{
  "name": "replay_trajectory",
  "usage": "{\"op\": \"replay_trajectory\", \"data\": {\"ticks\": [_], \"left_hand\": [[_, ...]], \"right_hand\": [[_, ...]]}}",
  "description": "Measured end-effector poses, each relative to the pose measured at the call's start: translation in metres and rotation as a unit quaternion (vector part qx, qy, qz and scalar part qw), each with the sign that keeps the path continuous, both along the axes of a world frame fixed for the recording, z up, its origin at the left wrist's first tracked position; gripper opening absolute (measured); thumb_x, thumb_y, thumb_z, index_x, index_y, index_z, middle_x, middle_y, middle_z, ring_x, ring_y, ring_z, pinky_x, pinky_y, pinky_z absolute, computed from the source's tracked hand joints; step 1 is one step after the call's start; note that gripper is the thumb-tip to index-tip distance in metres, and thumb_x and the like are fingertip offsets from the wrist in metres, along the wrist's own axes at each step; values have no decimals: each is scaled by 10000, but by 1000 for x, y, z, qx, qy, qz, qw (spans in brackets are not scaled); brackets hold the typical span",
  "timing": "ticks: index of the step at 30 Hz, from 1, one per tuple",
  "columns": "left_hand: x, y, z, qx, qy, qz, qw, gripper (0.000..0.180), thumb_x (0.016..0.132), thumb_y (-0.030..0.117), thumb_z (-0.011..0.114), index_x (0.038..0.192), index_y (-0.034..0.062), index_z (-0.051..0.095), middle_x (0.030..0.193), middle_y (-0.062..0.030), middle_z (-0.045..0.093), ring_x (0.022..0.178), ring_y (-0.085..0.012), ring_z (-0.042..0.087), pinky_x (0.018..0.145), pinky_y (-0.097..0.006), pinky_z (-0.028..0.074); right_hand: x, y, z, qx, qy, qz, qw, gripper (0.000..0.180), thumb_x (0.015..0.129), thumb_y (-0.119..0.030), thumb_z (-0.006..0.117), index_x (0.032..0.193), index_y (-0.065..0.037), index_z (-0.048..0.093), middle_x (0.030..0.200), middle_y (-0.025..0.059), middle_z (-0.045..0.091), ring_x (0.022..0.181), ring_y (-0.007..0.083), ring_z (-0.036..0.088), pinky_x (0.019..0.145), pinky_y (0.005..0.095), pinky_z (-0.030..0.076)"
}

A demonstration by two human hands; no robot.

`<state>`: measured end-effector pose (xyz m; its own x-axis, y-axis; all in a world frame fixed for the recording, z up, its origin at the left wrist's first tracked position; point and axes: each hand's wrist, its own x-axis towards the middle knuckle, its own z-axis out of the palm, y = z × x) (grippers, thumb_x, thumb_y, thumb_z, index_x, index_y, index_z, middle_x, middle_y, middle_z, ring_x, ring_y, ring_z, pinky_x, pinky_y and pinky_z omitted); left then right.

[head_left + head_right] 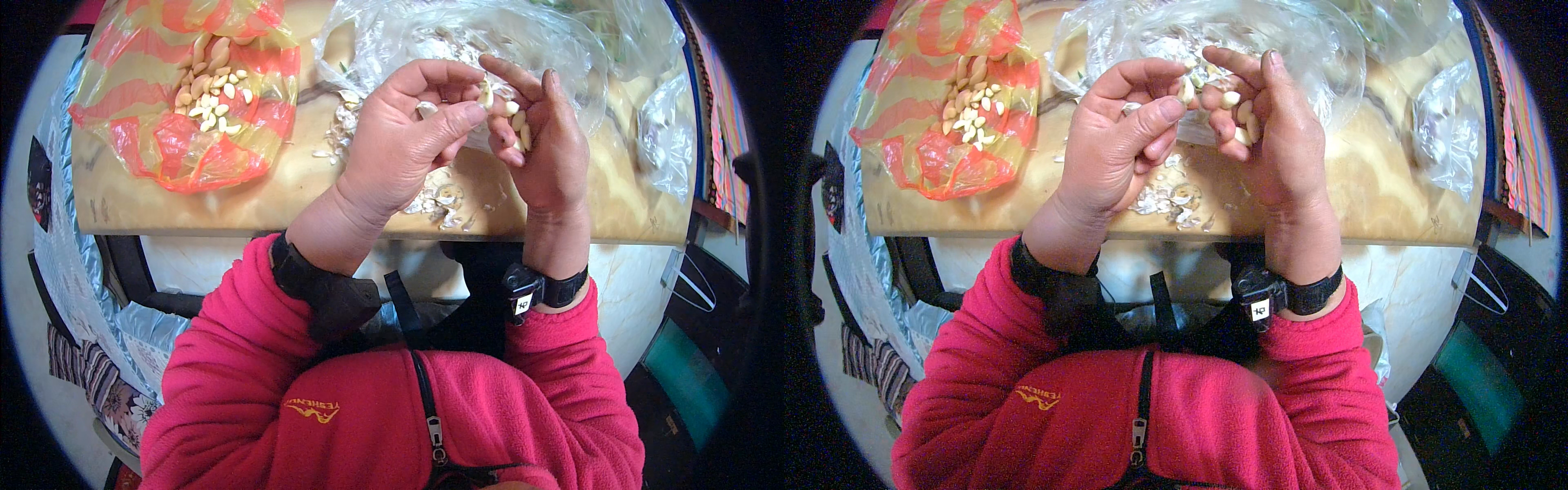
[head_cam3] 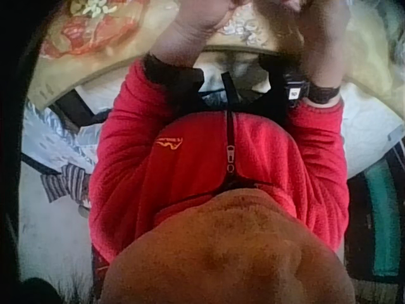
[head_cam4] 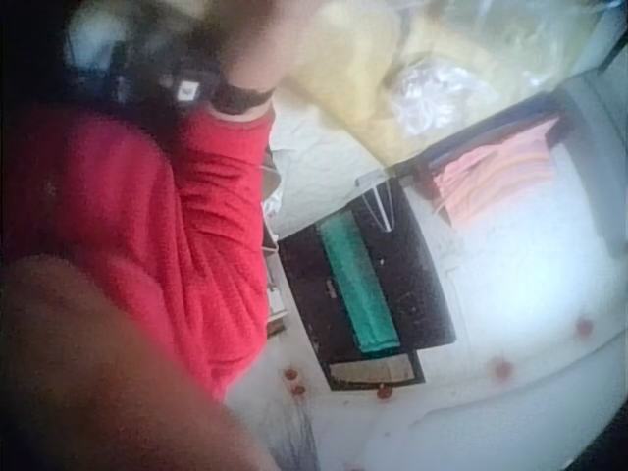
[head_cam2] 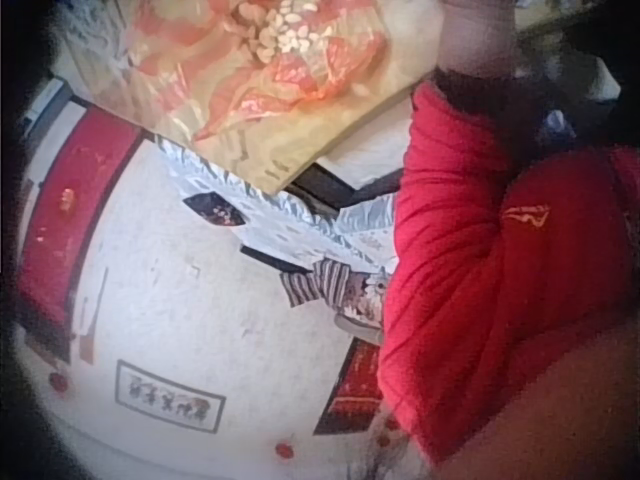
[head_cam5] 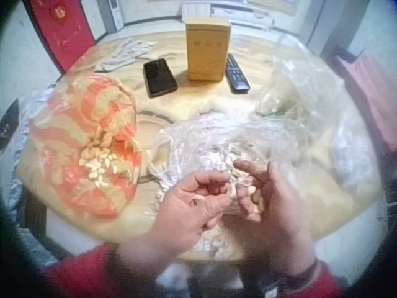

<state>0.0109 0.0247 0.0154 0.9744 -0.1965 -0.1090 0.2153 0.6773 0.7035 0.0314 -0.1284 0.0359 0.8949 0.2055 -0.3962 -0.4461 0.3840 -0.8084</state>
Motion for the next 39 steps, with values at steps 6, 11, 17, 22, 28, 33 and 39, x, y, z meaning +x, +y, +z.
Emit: {"op": "replay_trajectory", "data": {"ticks": [6,11,17,22,28,33,39], "left_hand": [[-4,-10,3,86,-52,11,995,141,829,-16,612,964,-4,574,812,-56,590,665,-95,626,540,-178,475],[-5,-8,5,230,-148,75,959,146,828,-15,614,967,-21,568,765,-35,576,653,-88,611,573,-180,494],[1,2,-3,212,-25,65,975,199,826,73,656,994,-7,586,723,29,540,698,-30,508,638,-182,435],[0,-4,-5,229,-66,18,971,179,853,75,621,1012,1,584,762,-10,585,614,-50,510,601,-186,428],[5,4,-5,289,-27,131,948,120,816,105,673,826,1,614,725,-1,600,696,-45,518,639,-198,435],[12,11,-12,305,-13,165,938,148,820,137,676,850,2,621,733,-4,605,720,-54,518,670,-204,435],[8,5,-7,203,-27,123,971,135,852,108,624,923,-4,647,783,-19,628,750,-59,537,704,-204,441]], "right_hand": [[-5,14,-6,51,1,28,998,623,966,-465,270,1265,55,442,953,110,591,765,106,543,543,178,436],[-6,25,-3,-2,16,-7,1000,588,967,-463,302,1245,24,479,759,35,560,605,67,494,457,151,361],[-10,21,9,-32,-21,-5,999,554,969,-444,312,1241,3,495,599,-69,336,482,21,246,413,161,193],[-9,21,7,-92,-73,-7,993,505,956,-432,342,1146,-25,572,604,-46,424,487,33,322,433,181,241],[-11,20,7,-113,-84,20,990,581,970,-452,271,1231,15,497,606,-65,371,476,20,280,406,168,211],[-10,16,7,-102,-97,37,989,595,968,-459,263,1176,28,536,584,-62,355,464,22,276,402,168,215],[-11,16,5,-142,-110,55,982,585,960,-465,278,1103,16,578,579,-60,368,461,29,282,405,172,212]]}}
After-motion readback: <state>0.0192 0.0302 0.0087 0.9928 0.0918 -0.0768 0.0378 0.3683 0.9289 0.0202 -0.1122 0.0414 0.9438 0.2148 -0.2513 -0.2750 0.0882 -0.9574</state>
